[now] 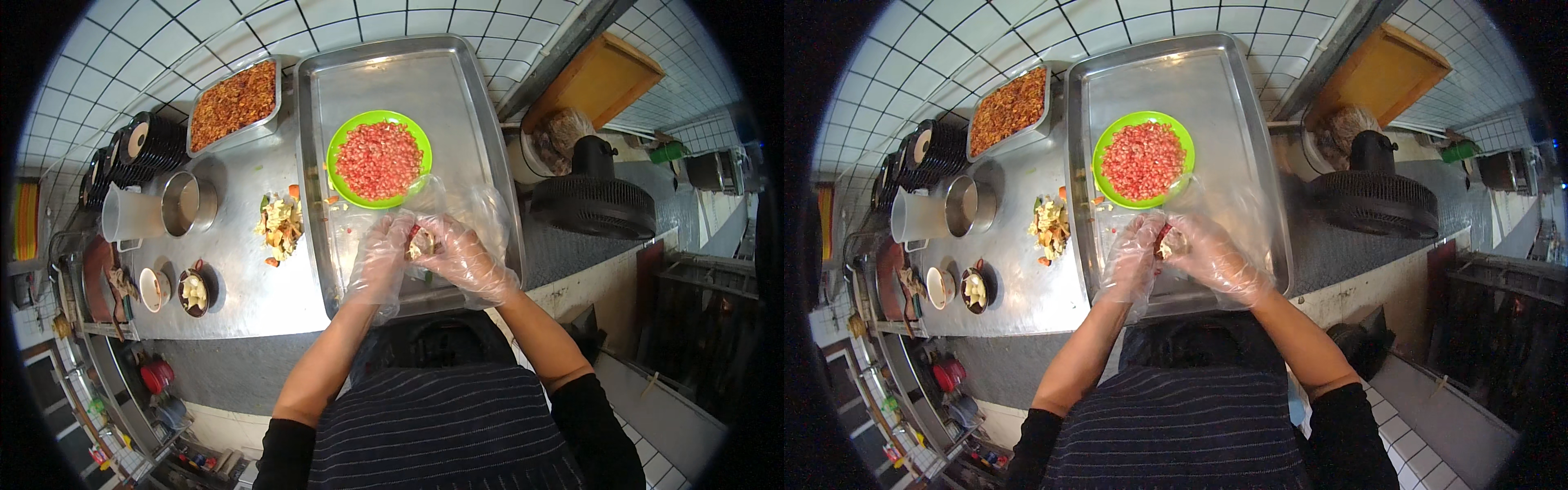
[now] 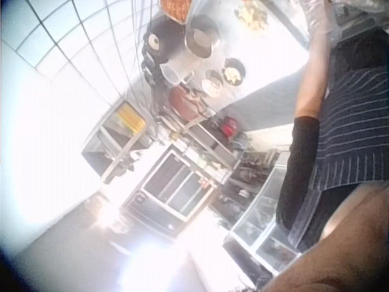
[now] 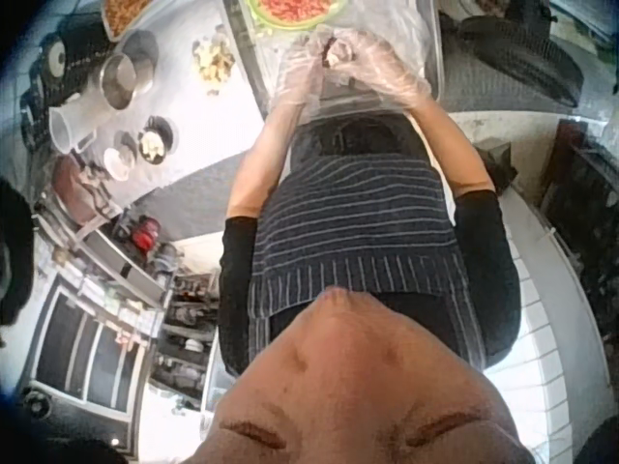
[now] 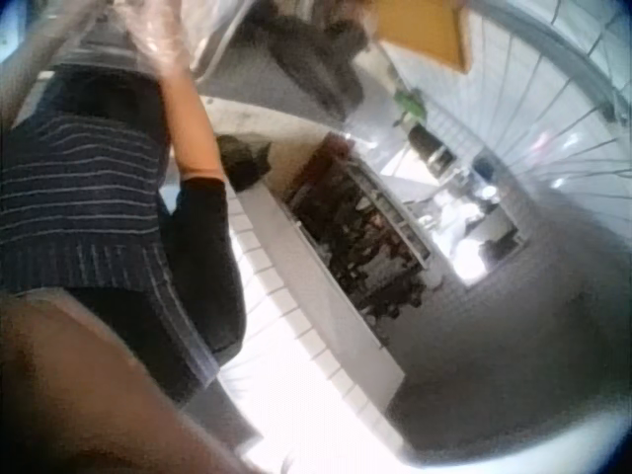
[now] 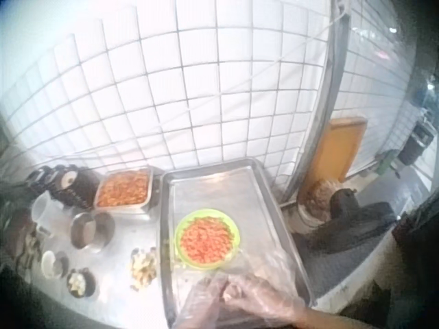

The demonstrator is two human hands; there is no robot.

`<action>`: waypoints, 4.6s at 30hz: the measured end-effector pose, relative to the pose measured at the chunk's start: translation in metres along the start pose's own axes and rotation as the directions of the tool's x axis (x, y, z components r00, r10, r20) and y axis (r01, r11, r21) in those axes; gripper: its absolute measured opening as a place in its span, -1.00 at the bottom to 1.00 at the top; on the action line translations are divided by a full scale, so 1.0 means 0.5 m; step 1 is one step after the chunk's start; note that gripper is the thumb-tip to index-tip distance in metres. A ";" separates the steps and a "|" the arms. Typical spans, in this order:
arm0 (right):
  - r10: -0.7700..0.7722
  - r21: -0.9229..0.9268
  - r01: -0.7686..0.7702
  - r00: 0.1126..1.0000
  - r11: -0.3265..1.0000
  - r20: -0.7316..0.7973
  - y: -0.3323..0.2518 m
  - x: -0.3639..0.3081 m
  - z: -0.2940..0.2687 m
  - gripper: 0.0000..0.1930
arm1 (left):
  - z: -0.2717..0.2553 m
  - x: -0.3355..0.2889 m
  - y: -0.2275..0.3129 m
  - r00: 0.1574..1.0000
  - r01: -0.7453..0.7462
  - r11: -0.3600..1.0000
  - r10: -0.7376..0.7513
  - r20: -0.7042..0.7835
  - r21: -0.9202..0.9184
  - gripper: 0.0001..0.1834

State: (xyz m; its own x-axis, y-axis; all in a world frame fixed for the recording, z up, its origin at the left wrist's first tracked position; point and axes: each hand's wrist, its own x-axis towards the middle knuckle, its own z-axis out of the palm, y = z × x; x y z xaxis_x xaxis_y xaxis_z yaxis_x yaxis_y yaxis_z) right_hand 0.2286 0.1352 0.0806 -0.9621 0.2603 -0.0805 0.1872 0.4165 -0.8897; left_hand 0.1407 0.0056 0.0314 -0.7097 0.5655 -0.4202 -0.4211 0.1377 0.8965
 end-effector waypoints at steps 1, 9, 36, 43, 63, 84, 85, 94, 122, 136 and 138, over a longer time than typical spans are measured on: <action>0.025 0.069 -0.024 1.000 0.997 -0.002 0.000 0.002 -0.001 -0.46 | 0.008 -0.008 0.029 0.991 0.131 0.983 -0.132 0.000 -0.127 -0.51; 0.124 0.412 -0.168 0.984 0.896 0.132 0.032 0.009 0.005 -0.46 | -0.010 -0.008 0.031 0.996 0.069 0.976 -0.055 0.070 -0.209 -0.67; 0.102 0.292 -0.171 0.966 0.941 0.236 0.082 0.280 -0.066 -0.40 | -0.100 0.292 0.137 0.885 0.466 0.836 -0.447 0.132 -0.289 -0.80; 0.114 0.422 -0.168 0.982 0.891 0.151 0.093 0.299 -0.070 -0.44 | -0.144 0.285 0.134 0.857 0.505 0.634 -0.289 0.426 -0.586 -0.79; 0.057 -0.352 0.051 0.955 0.935 0.291 0.148 -0.002 0.017 -0.40 | -0.108 0.100 0.104 0.949 0.311 0.598 -0.231 0.213 -0.739 -0.52; -0.182 -0.038 0.178 0.973 0.983 -0.142 -0.035 0.194 0.013 -0.83 | -0.050 0.091 0.092 0.998 0.052 0.667 -0.018 0.053 -0.744 -0.69; -0.149 -0.007 0.150 0.982 0.989 -0.115 -0.034 0.197 0.012 -0.85 | -0.056 0.096 0.083 0.999 0.048 0.690 -0.021 0.046 -0.722 -0.69; -0.022 0.044 0.021 1.000 0.999 0.010 -0.023 0.216 -0.002 -0.91 | -0.061 0.098 0.076 0.996 0.065 0.718 -0.087 0.003 -0.693 -0.72; 0.039 0.321 -0.043 0.999 0.946 0.019 -0.010 0.239 0.015 -0.96 | -0.080 0.115 0.103 0.985 0.171 0.680 -0.131 0.112 -0.713 -0.71; 0.192 0.387 -0.176 0.981 0.905 -0.003 -0.006 0.286 0.070 -0.93 | -0.149 0.107 0.061 0.990 0.103 0.402 0.048 0.133 -0.910 -0.59; 0.281 0.466 -0.254 0.960 0.847 0.013 -0.032 0.294 0.084 -0.92 | -0.172 0.101 0.062 0.988 0.063 0.375 0.109 0.111 -0.925 -0.59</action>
State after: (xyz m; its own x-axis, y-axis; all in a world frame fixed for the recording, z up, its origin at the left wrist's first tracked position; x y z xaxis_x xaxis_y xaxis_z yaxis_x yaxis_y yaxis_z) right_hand 0.0757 0.1303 0.0643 -0.8732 0.3557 -0.3332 0.3111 -0.1193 -0.9428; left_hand 0.0432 -0.0318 0.0260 -0.6842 0.6640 -0.3015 -0.7248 -0.6651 0.1800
